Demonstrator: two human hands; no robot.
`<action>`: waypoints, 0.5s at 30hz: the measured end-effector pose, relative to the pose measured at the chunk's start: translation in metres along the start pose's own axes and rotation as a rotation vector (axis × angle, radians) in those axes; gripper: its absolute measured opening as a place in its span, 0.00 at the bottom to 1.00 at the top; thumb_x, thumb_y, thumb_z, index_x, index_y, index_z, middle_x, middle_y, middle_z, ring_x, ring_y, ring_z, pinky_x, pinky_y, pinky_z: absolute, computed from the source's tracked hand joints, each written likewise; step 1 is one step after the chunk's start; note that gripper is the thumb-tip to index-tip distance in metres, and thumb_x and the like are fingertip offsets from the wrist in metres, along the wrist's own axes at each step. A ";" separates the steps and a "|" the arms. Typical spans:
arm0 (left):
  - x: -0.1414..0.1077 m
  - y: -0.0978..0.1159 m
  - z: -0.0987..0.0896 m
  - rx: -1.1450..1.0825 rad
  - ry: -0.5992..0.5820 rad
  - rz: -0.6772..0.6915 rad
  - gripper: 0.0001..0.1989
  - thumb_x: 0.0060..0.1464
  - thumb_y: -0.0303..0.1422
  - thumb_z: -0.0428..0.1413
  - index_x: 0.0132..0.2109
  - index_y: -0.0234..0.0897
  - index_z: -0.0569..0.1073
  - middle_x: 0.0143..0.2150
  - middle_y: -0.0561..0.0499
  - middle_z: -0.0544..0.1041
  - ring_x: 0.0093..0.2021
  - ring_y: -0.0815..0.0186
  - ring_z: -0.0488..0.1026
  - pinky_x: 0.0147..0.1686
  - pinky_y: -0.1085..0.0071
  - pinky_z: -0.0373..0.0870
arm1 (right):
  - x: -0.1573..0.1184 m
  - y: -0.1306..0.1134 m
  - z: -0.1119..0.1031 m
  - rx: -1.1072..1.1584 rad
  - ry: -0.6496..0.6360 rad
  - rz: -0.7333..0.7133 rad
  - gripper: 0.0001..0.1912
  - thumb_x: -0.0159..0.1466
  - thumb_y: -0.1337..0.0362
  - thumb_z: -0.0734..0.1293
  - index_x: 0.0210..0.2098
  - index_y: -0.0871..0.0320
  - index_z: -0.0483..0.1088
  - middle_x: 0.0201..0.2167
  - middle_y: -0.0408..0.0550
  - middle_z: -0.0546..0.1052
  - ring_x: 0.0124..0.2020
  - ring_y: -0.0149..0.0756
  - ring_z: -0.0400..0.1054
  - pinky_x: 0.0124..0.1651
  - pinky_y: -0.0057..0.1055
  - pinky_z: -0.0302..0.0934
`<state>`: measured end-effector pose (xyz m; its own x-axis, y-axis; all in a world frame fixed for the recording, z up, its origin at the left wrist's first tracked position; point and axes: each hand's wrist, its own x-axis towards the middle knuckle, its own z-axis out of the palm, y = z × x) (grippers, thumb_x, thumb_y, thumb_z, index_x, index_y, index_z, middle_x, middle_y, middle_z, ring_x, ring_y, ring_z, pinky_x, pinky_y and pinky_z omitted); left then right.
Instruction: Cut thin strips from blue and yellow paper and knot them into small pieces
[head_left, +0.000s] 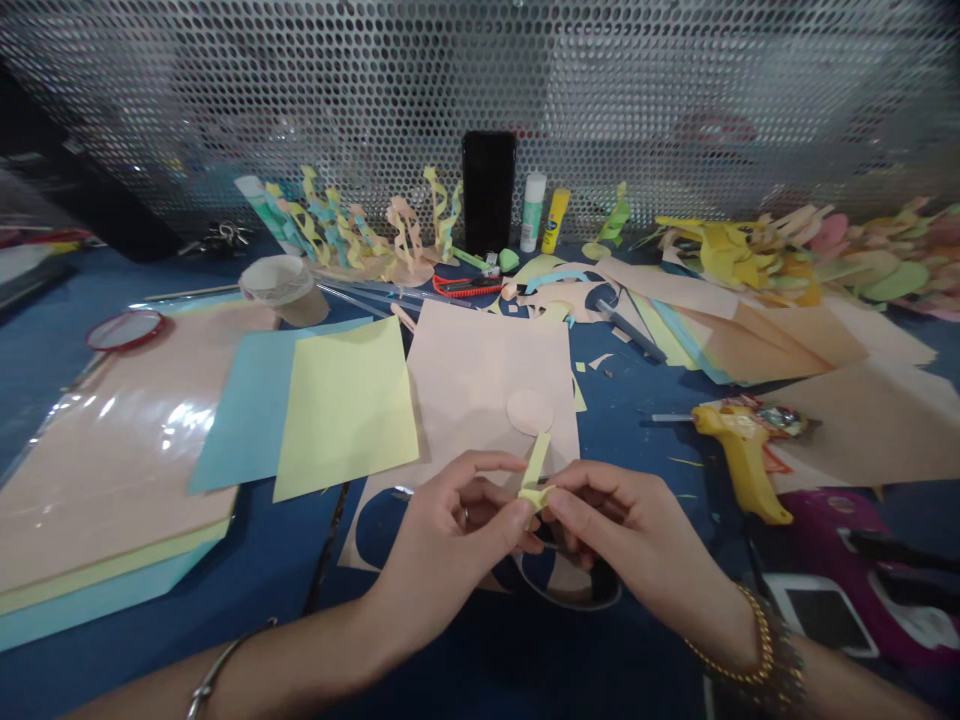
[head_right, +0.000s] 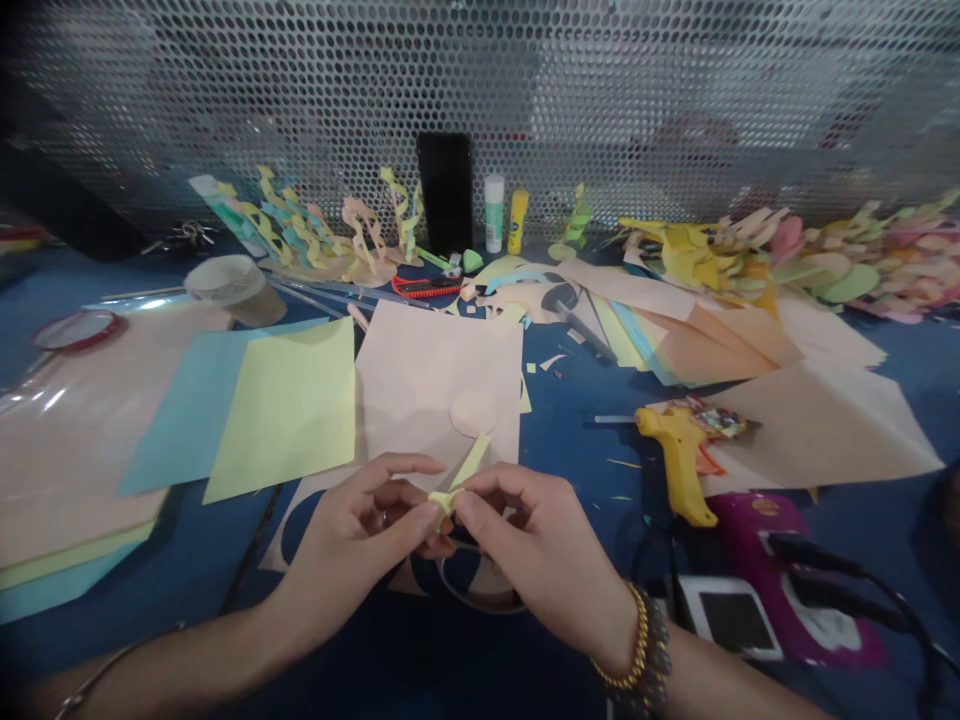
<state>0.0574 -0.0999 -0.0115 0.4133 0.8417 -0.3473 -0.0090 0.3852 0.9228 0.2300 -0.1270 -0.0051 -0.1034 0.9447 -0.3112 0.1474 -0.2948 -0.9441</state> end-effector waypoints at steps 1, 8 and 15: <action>0.000 0.000 0.000 -0.016 -0.016 0.000 0.14 0.52 0.31 0.60 0.47 0.42 0.72 0.28 0.58 0.79 0.27 0.69 0.79 0.30 0.77 0.76 | 0.000 0.000 0.000 0.009 -0.011 -0.003 0.12 0.62 0.56 0.65 0.31 0.59 0.73 0.21 0.41 0.70 0.20 0.25 0.60 0.22 0.23 0.56; -0.002 0.000 0.001 0.058 0.006 -0.027 0.06 0.52 0.34 0.60 0.37 0.38 0.76 0.27 0.54 0.80 0.27 0.68 0.79 0.26 0.77 0.76 | 0.000 0.002 -0.001 -0.005 -0.004 -0.002 0.13 0.62 0.55 0.65 0.30 0.59 0.73 0.20 0.41 0.69 0.20 0.26 0.60 0.22 0.23 0.56; 0.000 0.000 0.001 0.058 0.033 -0.097 0.07 0.53 0.36 0.60 0.35 0.37 0.73 0.22 0.55 0.79 0.25 0.67 0.79 0.24 0.78 0.74 | -0.001 0.000 -0.001 0.022 -0.003 -0.003 0.13 0.62 0.56 0.65 0.29 0.59 0.71 0.19 0.40 0.68 0.18 0.25 0.60 0.21 0.23 0.57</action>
<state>0.0580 -0.1007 -0.0115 0.3796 0.8137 -0.4403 0.0826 0.4442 0.8921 0.2312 -0.1283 -0.0050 -0.1065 0.9451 -0.3089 0.1254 -0.2954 -0.9471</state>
